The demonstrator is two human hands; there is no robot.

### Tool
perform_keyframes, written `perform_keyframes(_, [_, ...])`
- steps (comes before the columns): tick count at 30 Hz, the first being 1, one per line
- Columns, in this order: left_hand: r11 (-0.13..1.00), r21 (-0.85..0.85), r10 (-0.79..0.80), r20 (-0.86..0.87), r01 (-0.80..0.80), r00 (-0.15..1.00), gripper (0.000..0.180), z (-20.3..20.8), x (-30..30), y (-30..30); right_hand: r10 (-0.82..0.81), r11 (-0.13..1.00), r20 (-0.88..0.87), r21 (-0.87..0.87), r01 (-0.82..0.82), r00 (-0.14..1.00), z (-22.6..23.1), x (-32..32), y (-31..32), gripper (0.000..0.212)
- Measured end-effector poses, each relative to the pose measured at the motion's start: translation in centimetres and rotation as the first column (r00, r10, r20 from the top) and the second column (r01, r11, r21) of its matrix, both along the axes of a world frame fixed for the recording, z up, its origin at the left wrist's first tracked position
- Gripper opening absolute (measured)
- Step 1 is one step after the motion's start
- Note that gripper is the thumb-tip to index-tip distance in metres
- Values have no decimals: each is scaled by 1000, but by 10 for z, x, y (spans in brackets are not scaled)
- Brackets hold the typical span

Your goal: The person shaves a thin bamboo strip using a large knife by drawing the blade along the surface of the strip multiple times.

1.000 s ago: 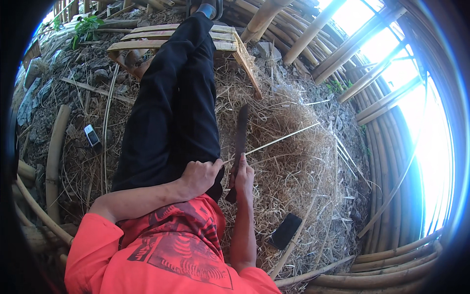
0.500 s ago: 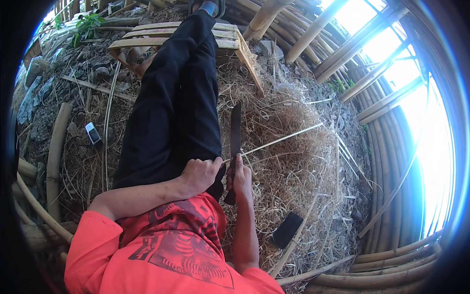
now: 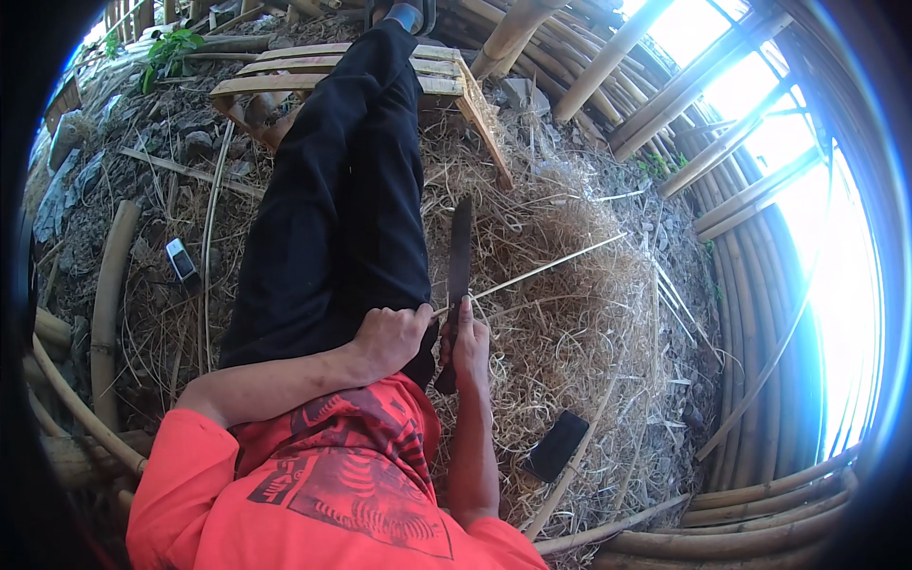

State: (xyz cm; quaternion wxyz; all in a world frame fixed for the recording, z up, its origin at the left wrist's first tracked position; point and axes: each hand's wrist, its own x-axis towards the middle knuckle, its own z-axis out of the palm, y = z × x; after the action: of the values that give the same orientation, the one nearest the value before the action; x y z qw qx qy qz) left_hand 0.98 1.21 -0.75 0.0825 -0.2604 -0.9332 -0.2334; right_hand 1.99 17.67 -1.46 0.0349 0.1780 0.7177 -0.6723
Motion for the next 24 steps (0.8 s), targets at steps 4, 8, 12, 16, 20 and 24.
perform_keyframes(4, [1000,-8,2,-8,-2,1000,11,0,0,0,0,996,35,-89,3,999,2,0,-3,69])
perform_keyframes(8, [1000,5,10,8,-10,1000,14,4,0,0,4,997,-1,72,-4,1000,4,0,-8,49])
perform_keyframes(12, [999,37,-19,159,14,987,21,11,-1,-7,41,997,-7,-58,-41,999,1,4,-2,47])
perform_keyframes(16, [979,152,-191,460,135,867,35,43,-1,-42,25,996,31,-86,-22,999,9,8,0,48])
perform_keyframes(20, [954,285,-259,620,95,740,34,51,8,-78,-51,990,26,-128,54,998,12,1,16,50])
perform_keyframes(24, [911,410,-253,484,38,838,27,24,18,-76,-77,997,-9,-11,77,997,2,-2,12,51])
